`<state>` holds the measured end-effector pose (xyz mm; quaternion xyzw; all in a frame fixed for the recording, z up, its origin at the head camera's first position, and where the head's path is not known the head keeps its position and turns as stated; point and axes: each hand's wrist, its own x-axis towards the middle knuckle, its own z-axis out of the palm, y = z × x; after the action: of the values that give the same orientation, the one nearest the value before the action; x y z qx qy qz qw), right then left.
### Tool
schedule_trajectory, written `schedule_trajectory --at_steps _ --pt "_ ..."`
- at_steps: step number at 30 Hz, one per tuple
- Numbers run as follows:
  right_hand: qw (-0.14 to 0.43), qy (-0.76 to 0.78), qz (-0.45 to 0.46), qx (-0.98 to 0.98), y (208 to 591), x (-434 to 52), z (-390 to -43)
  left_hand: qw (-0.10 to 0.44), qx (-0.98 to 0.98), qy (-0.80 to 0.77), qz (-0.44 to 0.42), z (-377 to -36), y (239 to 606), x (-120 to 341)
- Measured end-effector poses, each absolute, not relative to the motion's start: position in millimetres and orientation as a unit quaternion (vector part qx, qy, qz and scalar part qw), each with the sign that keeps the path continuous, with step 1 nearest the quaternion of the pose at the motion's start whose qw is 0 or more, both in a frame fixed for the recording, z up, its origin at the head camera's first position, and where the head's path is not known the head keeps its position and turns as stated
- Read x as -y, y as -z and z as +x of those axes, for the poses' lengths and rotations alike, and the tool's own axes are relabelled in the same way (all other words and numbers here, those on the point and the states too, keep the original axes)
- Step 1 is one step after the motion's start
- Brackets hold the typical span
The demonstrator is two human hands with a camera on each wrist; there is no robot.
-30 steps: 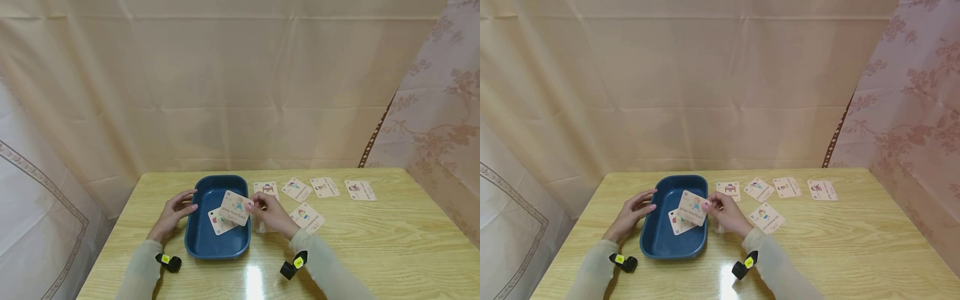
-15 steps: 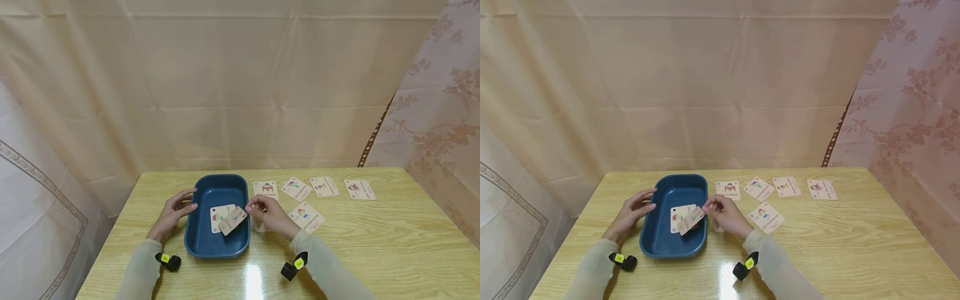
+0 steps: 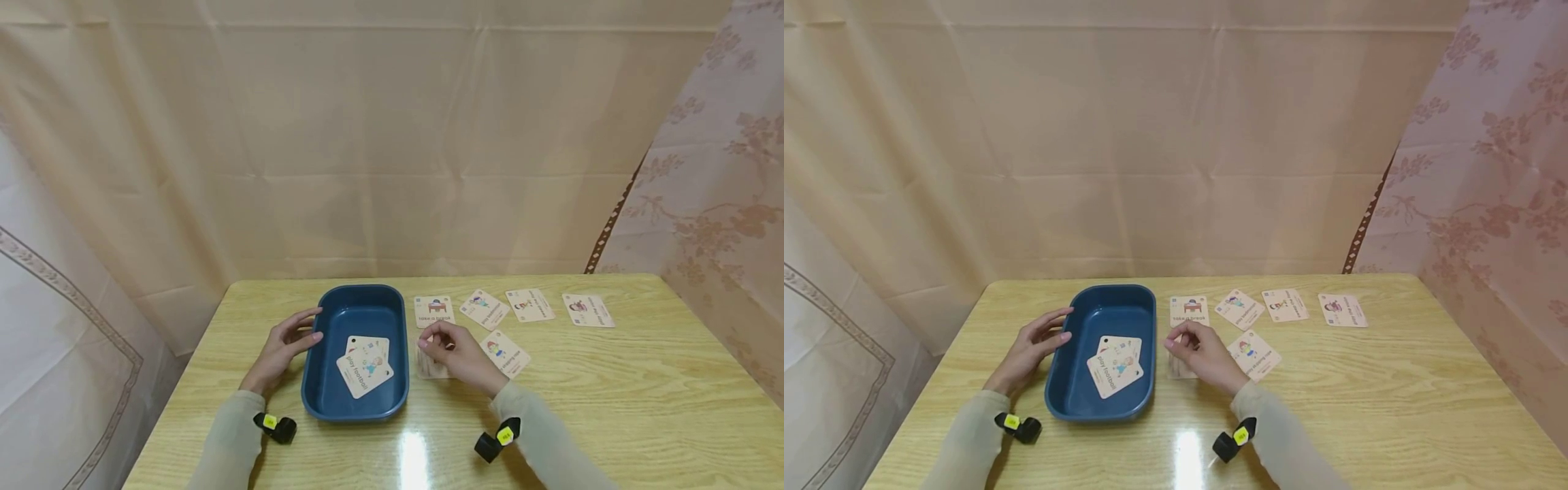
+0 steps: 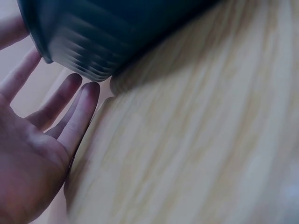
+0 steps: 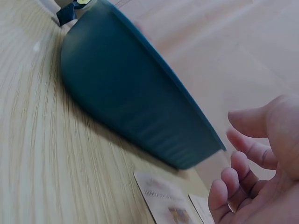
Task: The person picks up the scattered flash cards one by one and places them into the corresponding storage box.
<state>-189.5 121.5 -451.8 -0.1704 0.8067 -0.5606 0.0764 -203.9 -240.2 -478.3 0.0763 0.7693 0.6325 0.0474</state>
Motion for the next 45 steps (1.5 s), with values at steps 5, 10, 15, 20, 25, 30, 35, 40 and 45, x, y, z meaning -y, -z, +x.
schedule_trajectory --at_steps 5,10,15,20,25,30,35,40,45 --pt "0.071 0.552 -0.162 -0.815 453 -138 -185 0.048 -0.77 -0.632 0.075 -204 479 239" --pt "0.057 0.54 -0.149 -0.826 458 -161 -183 0.044 -0.772 -0.63 0.075 -204 481 239" --pt "0.042 0.52 -0.124 -0.844 463 -185 -183 0.042 -0.769 -0.633 0.078 -202 481 239" --pt "0.031 0.504 -0.103 -0.857 467 -207 -182 0.042 -0.769 -0.632 0.08 -202 480 238" --pt "0.018 0.487 -0.091 -0.869 466 -223 -182 0.039 -0.769 -0.633 0.083 -202 480 238" --pt "0.014 0.426 -0.067 -0.902 465 -235 -183 0.035 -0.771 -0.63 0.08 -203 481 238" --pt "0.021 0.386 -0.053 -0.921 466 -243 -183 0.034 -0.771 -0.631 0.079 -203 482 238" --pt "0.035 0.377 -0.054 -0.924 467 -246 -182 0.033 -0.77 -0.633 0.079 -204 482 238" --pt "0.049 0.365 -0.055 -0.928 470 -248 -183 0.031 -0.772 -0.63 0.078 -203 481 239"
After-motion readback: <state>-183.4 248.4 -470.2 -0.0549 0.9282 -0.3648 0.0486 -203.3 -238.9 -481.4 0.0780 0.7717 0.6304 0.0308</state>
